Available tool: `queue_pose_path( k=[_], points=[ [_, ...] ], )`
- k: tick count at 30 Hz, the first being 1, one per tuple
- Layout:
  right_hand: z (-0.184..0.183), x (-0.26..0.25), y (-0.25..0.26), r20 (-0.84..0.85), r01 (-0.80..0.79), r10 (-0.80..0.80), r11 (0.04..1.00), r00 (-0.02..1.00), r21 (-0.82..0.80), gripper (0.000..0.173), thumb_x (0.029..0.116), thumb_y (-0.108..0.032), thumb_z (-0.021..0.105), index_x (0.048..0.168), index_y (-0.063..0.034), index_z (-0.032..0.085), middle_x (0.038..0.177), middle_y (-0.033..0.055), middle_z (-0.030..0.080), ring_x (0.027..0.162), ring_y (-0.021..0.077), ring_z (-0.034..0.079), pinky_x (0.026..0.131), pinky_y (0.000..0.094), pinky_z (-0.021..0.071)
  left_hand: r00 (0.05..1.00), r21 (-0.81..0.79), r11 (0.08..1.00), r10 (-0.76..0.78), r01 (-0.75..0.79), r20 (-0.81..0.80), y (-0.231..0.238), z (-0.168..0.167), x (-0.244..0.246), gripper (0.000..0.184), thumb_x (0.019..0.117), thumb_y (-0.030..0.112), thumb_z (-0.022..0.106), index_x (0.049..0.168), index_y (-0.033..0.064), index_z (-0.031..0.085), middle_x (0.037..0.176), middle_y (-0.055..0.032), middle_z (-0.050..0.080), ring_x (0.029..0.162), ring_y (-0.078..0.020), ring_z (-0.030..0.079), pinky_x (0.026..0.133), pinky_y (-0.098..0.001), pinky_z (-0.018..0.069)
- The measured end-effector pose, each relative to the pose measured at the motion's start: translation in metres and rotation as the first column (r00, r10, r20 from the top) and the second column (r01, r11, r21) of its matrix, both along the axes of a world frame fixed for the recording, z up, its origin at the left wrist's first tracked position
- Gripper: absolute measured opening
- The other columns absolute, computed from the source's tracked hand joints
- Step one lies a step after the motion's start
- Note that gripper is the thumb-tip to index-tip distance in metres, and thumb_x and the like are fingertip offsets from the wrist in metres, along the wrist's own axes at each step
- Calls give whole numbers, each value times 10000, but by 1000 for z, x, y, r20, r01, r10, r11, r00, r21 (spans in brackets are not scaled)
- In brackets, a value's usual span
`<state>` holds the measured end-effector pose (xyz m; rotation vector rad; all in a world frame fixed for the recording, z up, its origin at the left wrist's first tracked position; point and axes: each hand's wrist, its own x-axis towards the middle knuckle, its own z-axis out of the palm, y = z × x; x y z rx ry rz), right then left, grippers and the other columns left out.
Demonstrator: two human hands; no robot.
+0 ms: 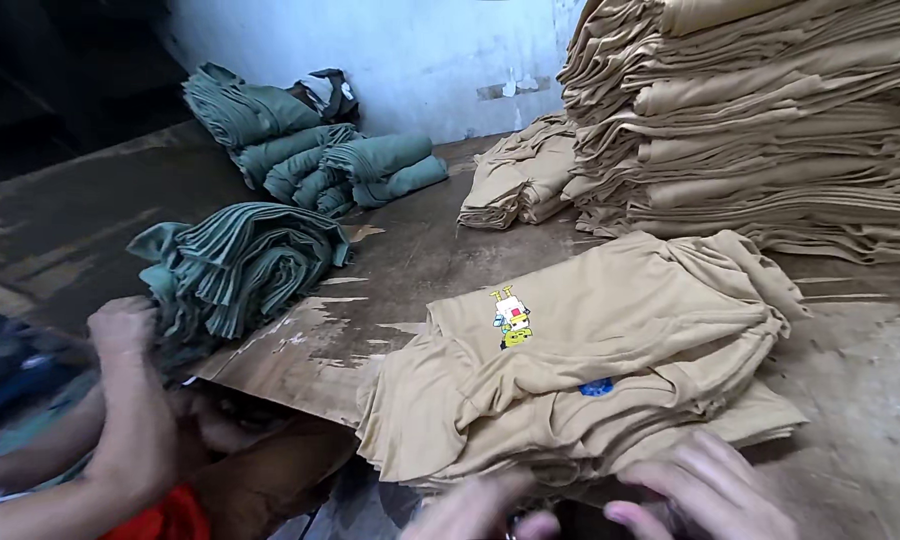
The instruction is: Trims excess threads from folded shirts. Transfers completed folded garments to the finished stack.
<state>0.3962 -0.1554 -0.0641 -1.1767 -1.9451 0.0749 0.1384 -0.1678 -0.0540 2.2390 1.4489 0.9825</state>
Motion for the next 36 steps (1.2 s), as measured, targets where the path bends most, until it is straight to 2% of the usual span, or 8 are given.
queue_pose_path(
  k=[4,10,13,17,21,23,29,36],
  points=[
    [-11,-35,10,-145,187,-189,982,971,-31,497,934,-590,662,1070,-116,724,1089,91,703,1053,237,643,917,436,522,988,126,982,148,-142,-37,53,-3,2,187,777,244,775,960,210,794,778,66,639,632,-41,597,537,-263,526],
    [2,-50,21,-29,245,-247,968,969,-61,481,992,-622,516,1056,-226,781,1181,67,685,1147,288,601,978,541,438,994,-79,996,57,-50,90,55,23,-11,131,903,316,763,906,186,783,804,80,698,682,-8,631,594,-223,548],
    [-9,-74,24,-54,132,-128,987,990,90,195,946,-381,717,893,-214,801,1070,24,724,1088,245,634,980,490,468,984,-195,970,163,-146,76,61,27,-4,261,927,428,709,816,196,749,671,99,672,561,-19,613,508,-267,525],
    [-36,-83,24,-165,5,48,952,985,305,39,891,-96,770,872,-67,753,1007,76,707,1042,158,670,982,256,547,976,-398,916,36,53,213,75,14,7,90,886,242,739,875,159,772,708,71,707,606,-38,652,571,-270,564],
    [-25,-75,22,-413,72,-80,997,907,-34,263,911,-263,799,858,-15,724,1115,155,651,906,89,677,779,207,602,832,-334,940,129,72,540,67,8,7,87,966,120,685,950,75,758,743,0,699,586,-62,599,538,-234,496],
    [-12,-73,24,-369,69,-139,978,919,-195,348,918,-391,779,1028,-60,766,1142,120,653,846,96,687,697,255,624,815,-304,947,92,106,572,64,6,7,88,968,79,674,970,52,757,776,-19,714,628,-74,630,573,-240,527],
    [-24,-75,33,-598,-12,13,1000,801,6,72,836,-141,859,898,-115,835,831,-3,660,784,22,631,697,153,551,921,-217,973,13,77,389,58,10,-2,88,917,52,720,981,82,771,845,12,767,713,-66,713,645,-253,605],
    [-37,-76,22,-744,69,-41,998,667,7,54,957,-111,710,917,-75,714,995,17,627,859,43,671,738,187,619,975,302,953,51,17,-215,43,45,9,249,891,382,788,1071,210,796,1032,-39,720,920,-202,668,780,-416,520]
  ],
)
